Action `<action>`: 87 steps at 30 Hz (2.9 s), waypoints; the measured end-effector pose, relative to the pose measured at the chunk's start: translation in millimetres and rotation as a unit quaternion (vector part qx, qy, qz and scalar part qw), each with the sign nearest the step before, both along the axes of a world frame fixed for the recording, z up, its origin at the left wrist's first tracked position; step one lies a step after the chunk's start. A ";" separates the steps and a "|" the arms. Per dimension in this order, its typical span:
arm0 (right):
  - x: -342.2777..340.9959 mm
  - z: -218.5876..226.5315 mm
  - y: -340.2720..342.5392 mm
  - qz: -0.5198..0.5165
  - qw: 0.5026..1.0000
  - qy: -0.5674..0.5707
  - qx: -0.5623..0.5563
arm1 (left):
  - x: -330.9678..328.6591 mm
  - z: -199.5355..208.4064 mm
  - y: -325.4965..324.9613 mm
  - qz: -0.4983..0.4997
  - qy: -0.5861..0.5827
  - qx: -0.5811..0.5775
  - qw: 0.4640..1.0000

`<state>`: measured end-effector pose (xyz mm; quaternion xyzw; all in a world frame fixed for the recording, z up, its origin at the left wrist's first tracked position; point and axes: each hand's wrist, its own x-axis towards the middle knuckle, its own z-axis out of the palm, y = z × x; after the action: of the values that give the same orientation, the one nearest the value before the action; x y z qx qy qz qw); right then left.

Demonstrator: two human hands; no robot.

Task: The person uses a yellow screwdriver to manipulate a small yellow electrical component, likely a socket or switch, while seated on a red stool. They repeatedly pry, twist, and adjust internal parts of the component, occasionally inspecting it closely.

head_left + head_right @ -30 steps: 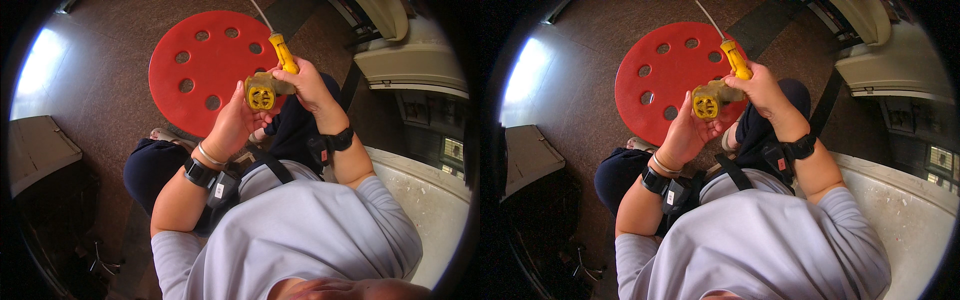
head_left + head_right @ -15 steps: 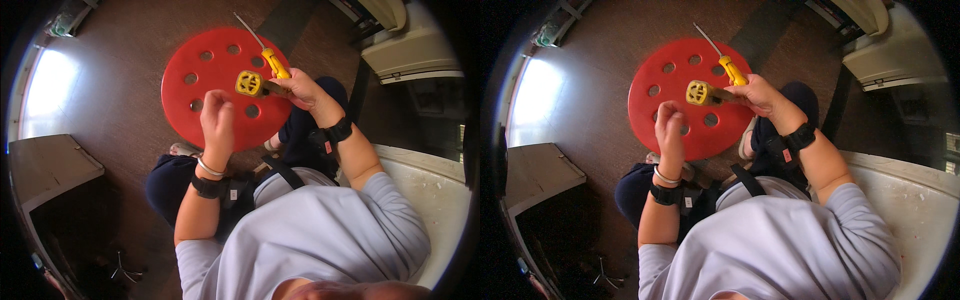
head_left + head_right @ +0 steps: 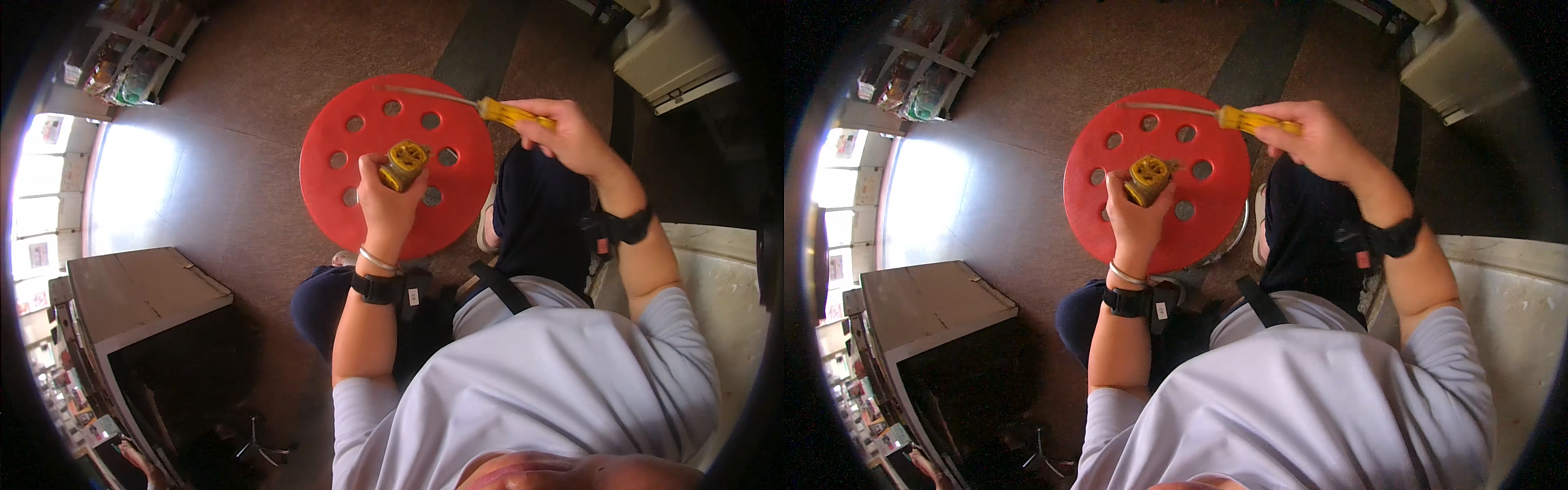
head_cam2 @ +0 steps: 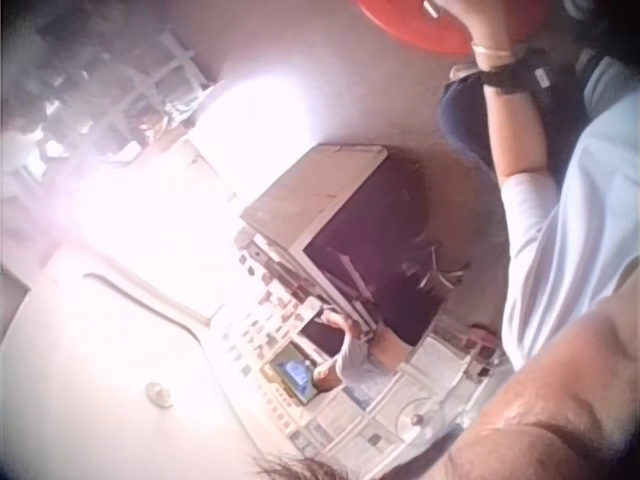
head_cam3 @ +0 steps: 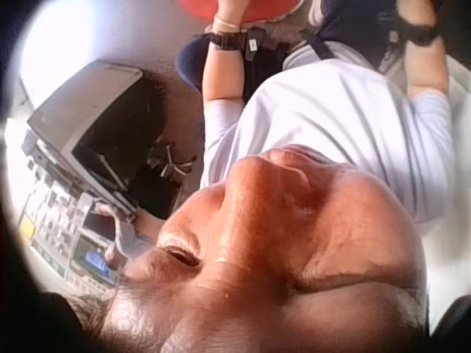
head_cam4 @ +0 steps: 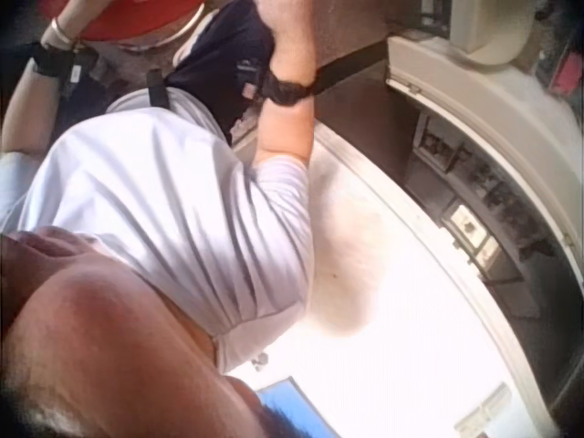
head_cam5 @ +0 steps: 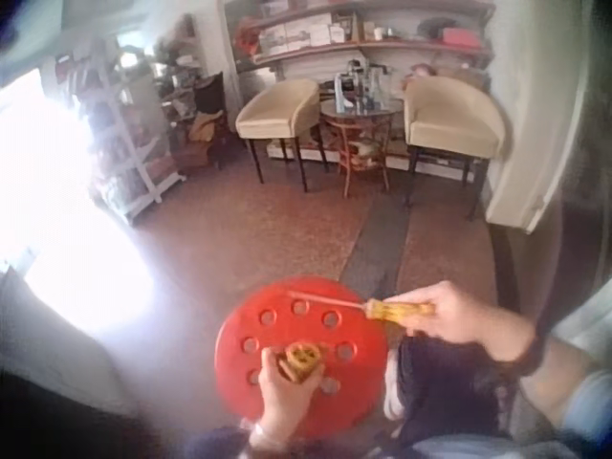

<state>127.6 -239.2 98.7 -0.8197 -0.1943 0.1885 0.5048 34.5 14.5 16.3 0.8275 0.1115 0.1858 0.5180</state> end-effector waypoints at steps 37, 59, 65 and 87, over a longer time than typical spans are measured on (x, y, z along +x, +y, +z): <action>-87.4 -6.8 -46.7 -0.007 0.982 -0.188 -0.027 | 1.0 -17.4 2.9 -0.019 -0.033 0.181 0.983; -55.4 -30.2 -45.4 0.094 0.993 -0.042 -0.053 | 9.5 -5.4 7.7 0.007 0.026 0.278 0.960; -74.2 -49.2 -25.2 0.011 0.998 -0.027 0.062 | 18.6 0.5 9.1 0.056 0.082 0.298 0.950; -60.4 -54.0 -52.9 -0.044 0.992 -0.062 0.104 | -2.1 -7.5 -17.6 -0.040 0.021 0.087 0.995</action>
<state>67.2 -292.1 44.7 -0.7809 -0.2070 0.0937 0.5818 32.5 -3.1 8.9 0.8771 0.0722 0.1567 0.4482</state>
